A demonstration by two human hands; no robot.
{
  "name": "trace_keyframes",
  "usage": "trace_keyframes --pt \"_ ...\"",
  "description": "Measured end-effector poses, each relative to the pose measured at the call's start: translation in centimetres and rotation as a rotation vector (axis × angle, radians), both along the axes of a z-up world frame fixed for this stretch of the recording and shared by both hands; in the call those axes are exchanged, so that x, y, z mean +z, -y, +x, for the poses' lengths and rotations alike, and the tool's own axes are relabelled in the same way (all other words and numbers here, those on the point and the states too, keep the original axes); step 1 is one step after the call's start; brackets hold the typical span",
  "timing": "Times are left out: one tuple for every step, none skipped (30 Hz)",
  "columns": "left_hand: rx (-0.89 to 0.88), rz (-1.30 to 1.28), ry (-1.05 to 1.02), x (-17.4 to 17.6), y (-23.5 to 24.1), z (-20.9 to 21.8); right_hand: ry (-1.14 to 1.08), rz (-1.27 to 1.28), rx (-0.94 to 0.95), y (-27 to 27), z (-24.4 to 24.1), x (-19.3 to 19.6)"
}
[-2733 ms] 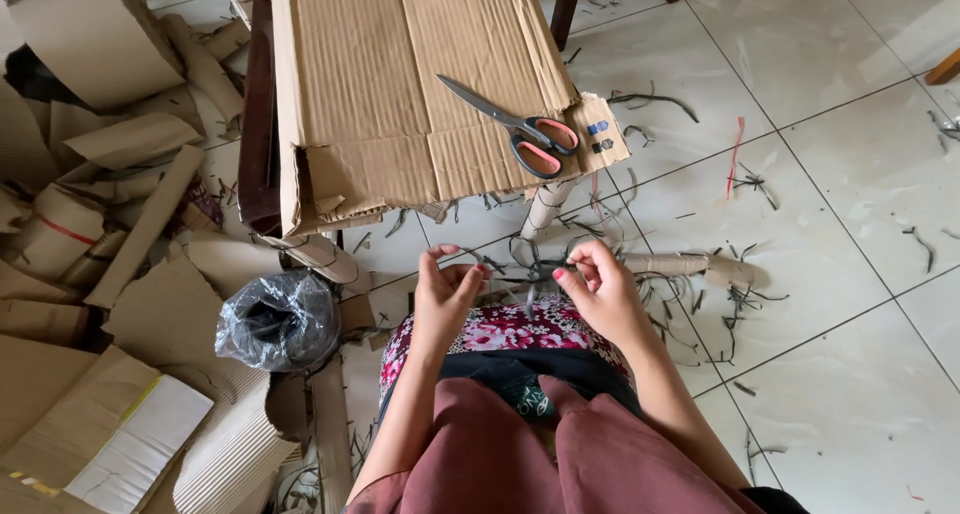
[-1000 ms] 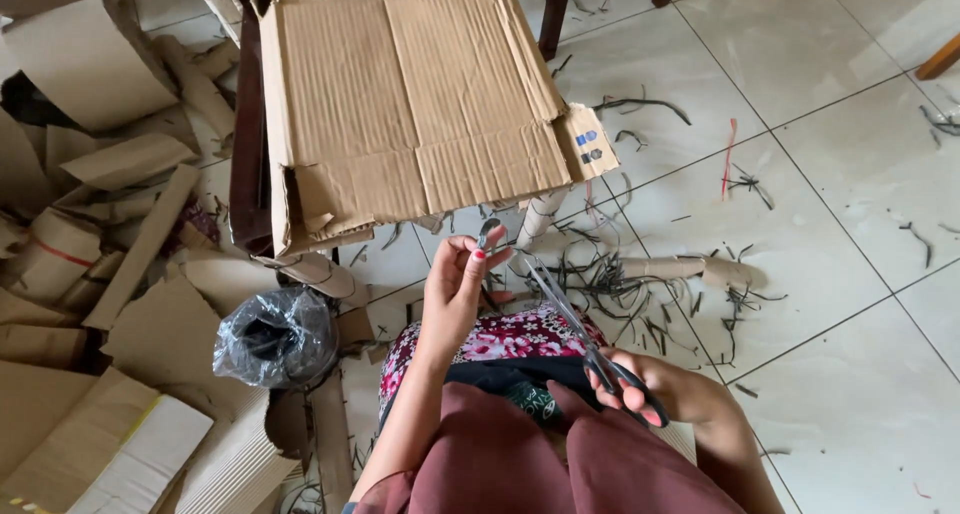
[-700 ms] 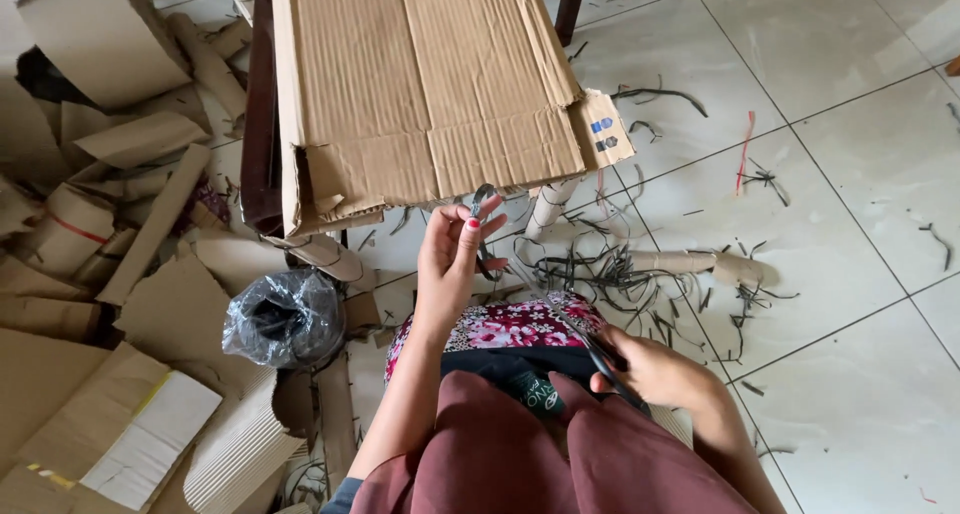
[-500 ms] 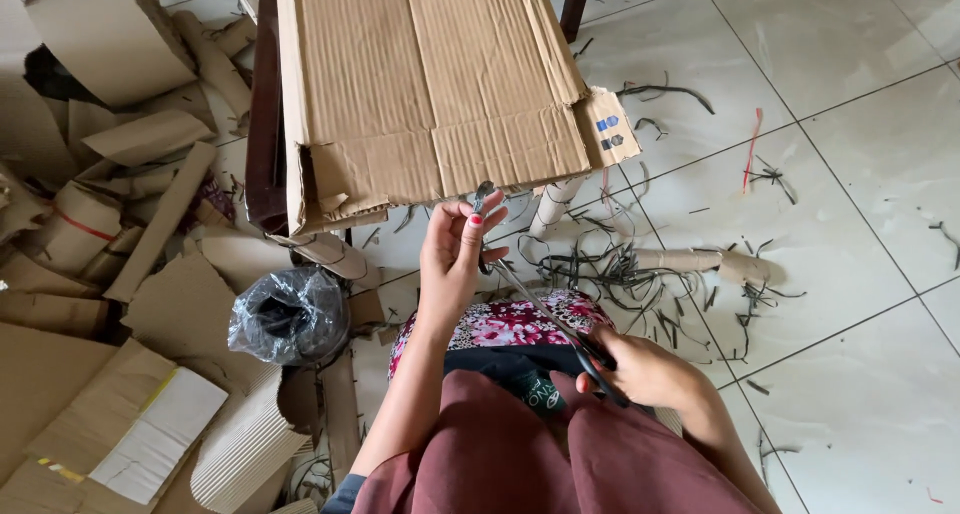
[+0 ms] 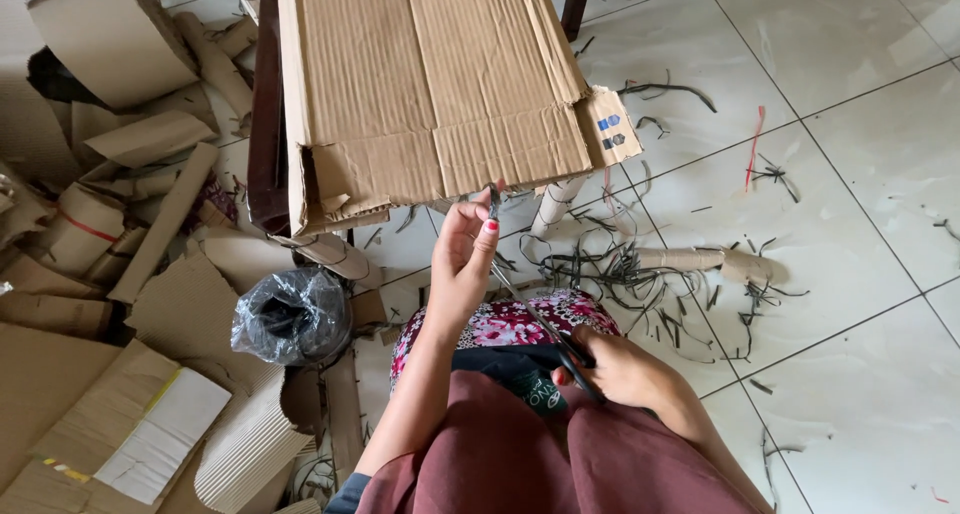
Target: The person wraps and ties black plastic strips around cardboard-covered chair legs and crossbars to secure them. They then place a flat cardboard sheet on the chair seat and cut additional strips with scissors.
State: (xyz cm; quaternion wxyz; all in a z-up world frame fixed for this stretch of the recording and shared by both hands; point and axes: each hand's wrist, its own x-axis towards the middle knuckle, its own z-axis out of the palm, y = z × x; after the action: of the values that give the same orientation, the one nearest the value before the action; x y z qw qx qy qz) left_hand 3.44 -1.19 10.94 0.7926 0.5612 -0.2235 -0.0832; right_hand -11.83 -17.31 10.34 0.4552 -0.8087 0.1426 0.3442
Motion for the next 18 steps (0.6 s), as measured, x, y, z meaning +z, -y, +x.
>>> trace_keyframes --pt "-0.003 0.001 0.0 -0.2 -0.1 0.1 0.0 0.001 -0.003 -0.1 0.0 0.1" --pt "-0.011 -0.013 0.01 -0.5 -0.1 0.2 -0.02 0.028 -0.038 -0.1 0.0 0.2" --pt "-0.019 -0.026 0.019 -0.8 -0.2 0.3 -0.041 0.056 -0.073 -0.2 0.0 0.3" --pt "-0.023 -0.025 0.019 -0.6 -0.1 0.2 -0.04 0.058 -0.077 -0.2 0.0 0.5" --pt "-0.036 -0.041 0.033 -0.5 0.0 0.2 -0.061 0.086 -0.111 -0.2 0.0 0.7" --pt "-0.048 -0.057 0.046 -0.4 0.0 0.1 -0.081 0.114 -0.144 -0.2 0.0 0.8" --pt "-0.049 -0.056 0.047 -0.1 0.0 0.0 -0.08 0.116 -0.145 -0.1 0.0 1.2" --pt "-0.062 -0.053 0.055 0.2 -0.1 -0.1 -0.032 0.058 -0.064 0.0 0.1 1.6" --pt "-0.074 -0.051 0.063 0.5 -0.2 -0.2 0.015 0.001 0.019 0.1 0.2 2.0" --pt "-0.073 -0.048 0.063 0.6 -0.3 -0.3 0.016 0.003 0.019 0.2 -0.1 1.7" --pt "-0.086 -0.049 0.06 0.7 -0.4 -0.4 0.042 0.017 0.009 0.4 -0.5 1.4" --pt "-0.099 -0.049 0.057 0.7 -0.5 -0.5 0.068 0.031 -0.002 0.5 -0.9 1.1" --pt "-0.101 -0.048 0.056 0.7 -0.5 -0.4 0.067 0.033 -0.004 0.6 -1.1 1.1" --pt "-0.106 -0.052 0.092 0.6 -0.5 -0.3 0.083 0.037 -0.015 0.8 -1.3 1.1" --pt "-0.111 -0.057 0.129 0.5 -0.5 -0.1 0.099 0.041 -0.027 1.0 -1.5 1.2" --pt "-0.113 -0.056 0.129 0.4 -0.4 -0.1 0.099 0.041 -0.03 1.0 -1.4 0.9" --pt "-0.118 -0.06 0.142 0.4 -0.4 -0.1 0.096 0.029 -0.003 1.0 -1.4 0.6" --pt "-0.123 -0.064 0.156 0.3 -0.3 -0.1 0.093 0.017 0.024 1.0 -1.4 0.4"
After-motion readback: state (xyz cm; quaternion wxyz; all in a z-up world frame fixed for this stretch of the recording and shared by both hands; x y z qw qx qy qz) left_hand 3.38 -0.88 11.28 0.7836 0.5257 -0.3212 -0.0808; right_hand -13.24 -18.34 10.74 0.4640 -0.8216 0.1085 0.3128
